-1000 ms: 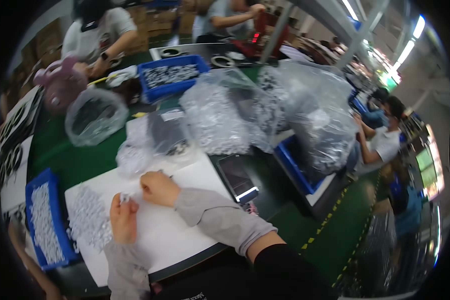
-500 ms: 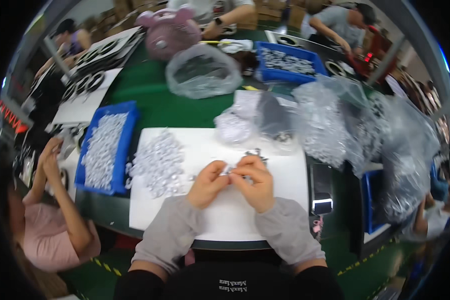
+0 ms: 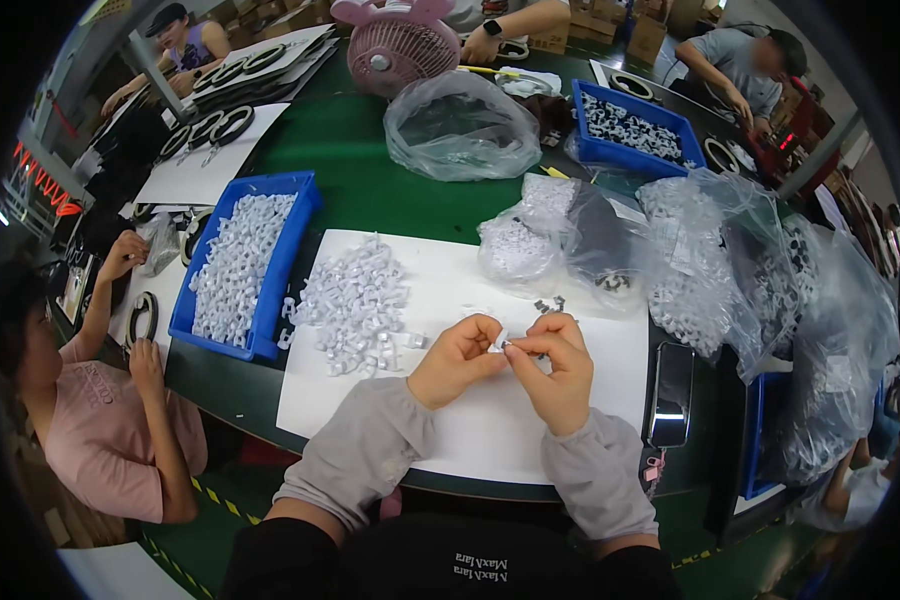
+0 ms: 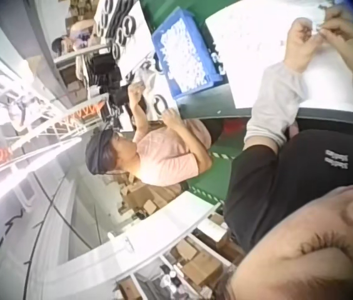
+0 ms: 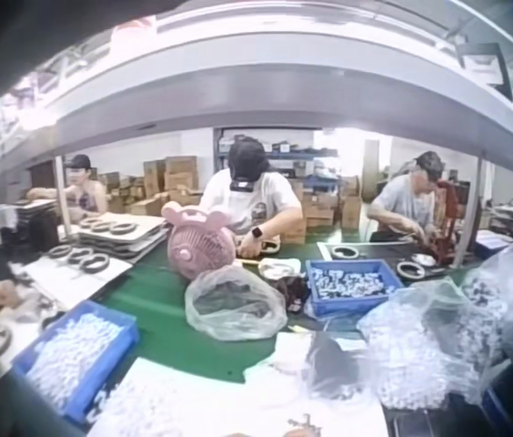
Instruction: The person assembles components at a workbench by picking up plastic clips and inserting small pins into each clip by hand.
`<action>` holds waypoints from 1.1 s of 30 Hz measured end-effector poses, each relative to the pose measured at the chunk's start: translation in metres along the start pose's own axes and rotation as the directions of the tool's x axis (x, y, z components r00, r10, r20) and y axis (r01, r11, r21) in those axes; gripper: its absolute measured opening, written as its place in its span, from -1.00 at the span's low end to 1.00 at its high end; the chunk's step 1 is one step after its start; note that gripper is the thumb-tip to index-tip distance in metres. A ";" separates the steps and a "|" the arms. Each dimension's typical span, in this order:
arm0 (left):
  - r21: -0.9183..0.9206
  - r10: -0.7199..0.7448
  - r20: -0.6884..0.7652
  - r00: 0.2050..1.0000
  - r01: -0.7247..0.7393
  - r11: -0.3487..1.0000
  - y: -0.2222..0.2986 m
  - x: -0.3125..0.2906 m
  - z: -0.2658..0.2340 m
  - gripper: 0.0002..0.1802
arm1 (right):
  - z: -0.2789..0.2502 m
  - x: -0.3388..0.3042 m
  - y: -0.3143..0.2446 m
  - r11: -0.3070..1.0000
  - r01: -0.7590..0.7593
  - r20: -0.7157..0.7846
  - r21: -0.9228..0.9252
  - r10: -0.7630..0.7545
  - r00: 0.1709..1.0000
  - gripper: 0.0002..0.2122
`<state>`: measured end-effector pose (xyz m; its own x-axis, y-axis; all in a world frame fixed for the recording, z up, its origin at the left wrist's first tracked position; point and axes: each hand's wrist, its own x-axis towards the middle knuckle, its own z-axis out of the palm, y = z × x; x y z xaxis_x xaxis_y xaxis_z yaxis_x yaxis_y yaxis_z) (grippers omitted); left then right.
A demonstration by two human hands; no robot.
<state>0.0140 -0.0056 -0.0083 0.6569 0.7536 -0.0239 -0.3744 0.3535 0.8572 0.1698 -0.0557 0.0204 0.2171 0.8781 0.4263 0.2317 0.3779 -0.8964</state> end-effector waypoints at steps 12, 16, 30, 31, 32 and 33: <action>0.028 0.135 -0.113 0.984 -0.133 0.991 0.000 0.006 0.001 -0.76 | -0.002 0.000 -0.003 0.895 0.357 0.277 -0.266 -0.284 0.918 -0.59; 0.078 0.192 -0.228 0.955 -0.178 0.981 0.008 0.006 0.000 -0.73 | 0.003 -0.003 -0.002 0.909 0.268 0.223 -0.318 -0.203 0.953 -0.57; -0.427 0.325 -0.679 0.658 -0.714 0.554 0.135 -0.038 -0.127 -0.57 | -0.014 0.008 0.000 0.962 0.109 0.049 -0.251 -0.100 0.994 -0.74; -0.424 0.329 -0.680 0.656 -0.717 0.554 0.137 -0.042 -0.124 -0.57 | -0.016 0.008 0.002 0.962 0.112 0.050 -0.247 -0.103 0.993 -0.74; -0.122 0.449 -0.717 0.534 -0.730 0.673 0.144 -0.050 -0.116 -0.59 | -0.018 0.007 0.005 0.958 0.121 0.024 -0.259 -0.119 0.993 -0.75; 0.193 0.580 -0.699 0.420 -0.669 0.717 0.149 -0.056 -0.112 -0.61 | -0.020 0.006 0.007 0.954 0.128 -0.004 -0.270 -0.134 0.991 -0.76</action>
<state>-0.1521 0.0668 0.0630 -0.3985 0.9083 0.1275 -0.5818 -0.3577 0.7304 0.1918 -0.0532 0.0188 0.1878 0.8183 0.5433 0.5053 0.3939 -0.7678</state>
